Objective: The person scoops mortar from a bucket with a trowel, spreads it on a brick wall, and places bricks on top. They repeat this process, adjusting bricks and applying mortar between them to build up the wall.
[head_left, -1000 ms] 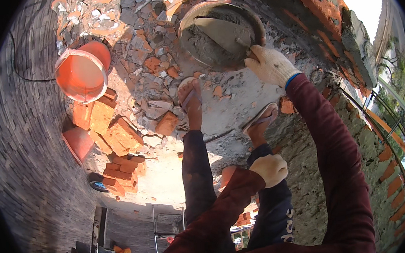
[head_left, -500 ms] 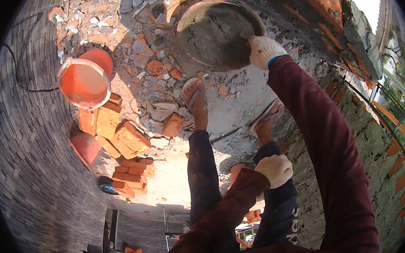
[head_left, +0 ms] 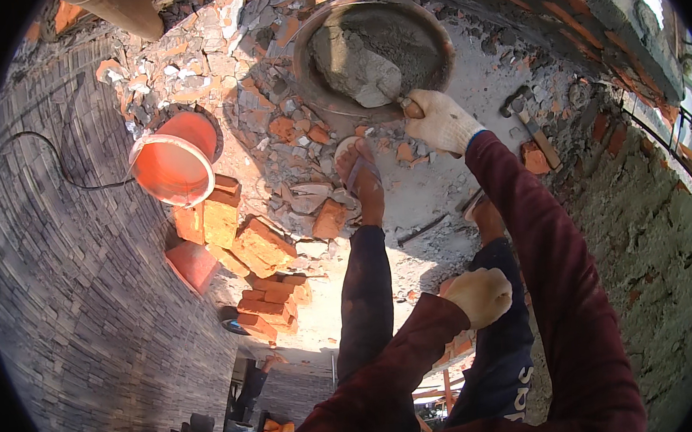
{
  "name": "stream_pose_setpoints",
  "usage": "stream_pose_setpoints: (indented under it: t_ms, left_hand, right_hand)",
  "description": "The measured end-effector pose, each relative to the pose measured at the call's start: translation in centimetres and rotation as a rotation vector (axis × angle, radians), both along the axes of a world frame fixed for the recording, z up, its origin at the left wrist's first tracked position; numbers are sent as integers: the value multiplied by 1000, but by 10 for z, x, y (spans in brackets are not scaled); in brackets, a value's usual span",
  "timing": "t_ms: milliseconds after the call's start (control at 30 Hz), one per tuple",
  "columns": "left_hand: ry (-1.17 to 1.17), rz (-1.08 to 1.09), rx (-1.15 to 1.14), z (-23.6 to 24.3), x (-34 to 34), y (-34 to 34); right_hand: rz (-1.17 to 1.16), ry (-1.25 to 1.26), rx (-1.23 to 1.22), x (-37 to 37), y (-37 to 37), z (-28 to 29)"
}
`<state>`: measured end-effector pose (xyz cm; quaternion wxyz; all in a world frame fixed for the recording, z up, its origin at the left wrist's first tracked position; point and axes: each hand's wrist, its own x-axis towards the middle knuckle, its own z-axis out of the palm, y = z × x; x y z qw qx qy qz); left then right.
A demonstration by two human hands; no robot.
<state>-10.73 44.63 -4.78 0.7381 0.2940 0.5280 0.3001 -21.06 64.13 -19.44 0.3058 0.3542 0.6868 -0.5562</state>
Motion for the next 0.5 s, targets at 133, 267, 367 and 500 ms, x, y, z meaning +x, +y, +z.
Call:
stream_pose_setpoints:
  t_ms: [133, 267, 367, 500]
  left_hand:
    - [44, -257, -91, 1, -14, 3]
    - [211, -486, 51, -20, -19, -32]
    - [367, -453, -180, 20, -51, -31]
    - [693, -482, -21, 98, -91, -67]
  right_hand:
    - [-188, 154, 43, 41, -23, -7]
    - [-477, 193, 64, 72, -43, 60]
    - [-704, 244, 152, 111, -62, 92]
    - [-1006, 224, 254, 125, -45, 164]
